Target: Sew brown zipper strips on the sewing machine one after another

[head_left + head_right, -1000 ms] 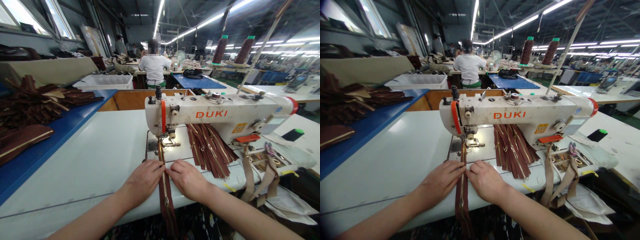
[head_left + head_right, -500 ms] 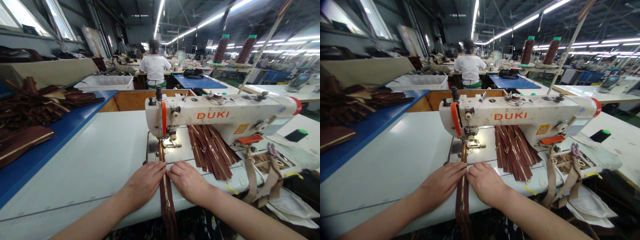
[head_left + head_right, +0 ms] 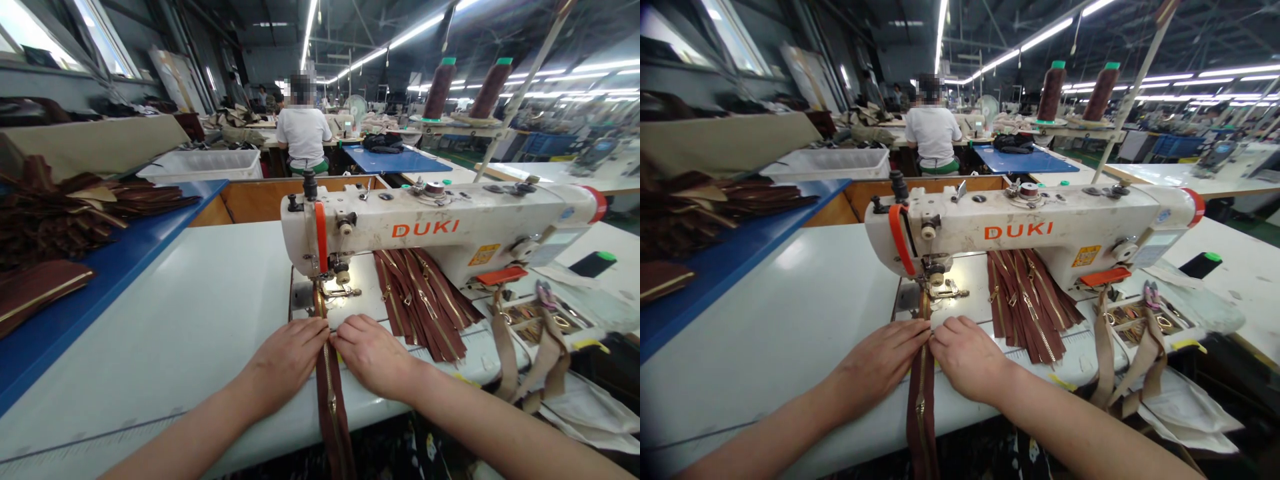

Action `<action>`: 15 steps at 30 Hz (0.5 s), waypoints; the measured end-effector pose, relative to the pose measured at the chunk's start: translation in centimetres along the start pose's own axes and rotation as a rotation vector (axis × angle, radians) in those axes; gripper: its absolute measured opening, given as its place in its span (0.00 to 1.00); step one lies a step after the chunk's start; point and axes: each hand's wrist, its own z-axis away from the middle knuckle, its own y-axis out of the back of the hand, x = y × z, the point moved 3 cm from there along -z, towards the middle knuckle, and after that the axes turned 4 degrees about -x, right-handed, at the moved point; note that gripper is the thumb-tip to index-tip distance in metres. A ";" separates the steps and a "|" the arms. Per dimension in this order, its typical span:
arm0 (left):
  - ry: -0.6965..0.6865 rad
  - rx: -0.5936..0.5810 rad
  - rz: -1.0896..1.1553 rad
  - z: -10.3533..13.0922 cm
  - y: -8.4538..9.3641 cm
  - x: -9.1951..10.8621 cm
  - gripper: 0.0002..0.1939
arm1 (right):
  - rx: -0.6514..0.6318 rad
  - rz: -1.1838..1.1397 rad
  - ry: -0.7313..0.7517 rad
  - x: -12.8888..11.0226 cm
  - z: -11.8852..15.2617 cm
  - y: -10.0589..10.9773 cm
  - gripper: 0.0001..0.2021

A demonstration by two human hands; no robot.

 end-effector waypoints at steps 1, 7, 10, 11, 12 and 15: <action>-0.004 -0.002 -0.010 -0.1 -0.1 -0.2 0.14 | 0.008 0.007 0.000 0.2 -0.2 0.0 0.01; 0.009 0.013 -0.086 -1.0 -0.8 -1.5 0.18 | 0.057 0.058 -0.007 1.6 -1.9 -0.2 0.02; 0.042 0.025 -0.096 -1.2 -1.3 -2.0 0.20 | 0.070 0.071 -0.017 2.3 -2.7 -0.2 0.02; 0.061 0.024 -0.098 -1.1 -1.5 -2.1 0.20 | 0.072 0.073 -0.027 2.5 -3.0 -0.2 0.02; 0.081 0.020 -0.101 -1.1 -1.7 -2.3 0.21 | 0.073 0.074 -0.039 2.7 -3.2 -0.2 0.01; 0.107 0.028 -0.120 -0.9 -2.0 -2.4 0.22 | 0.075 0.078 -0.081 3.2 -3.8 -0.4 0.01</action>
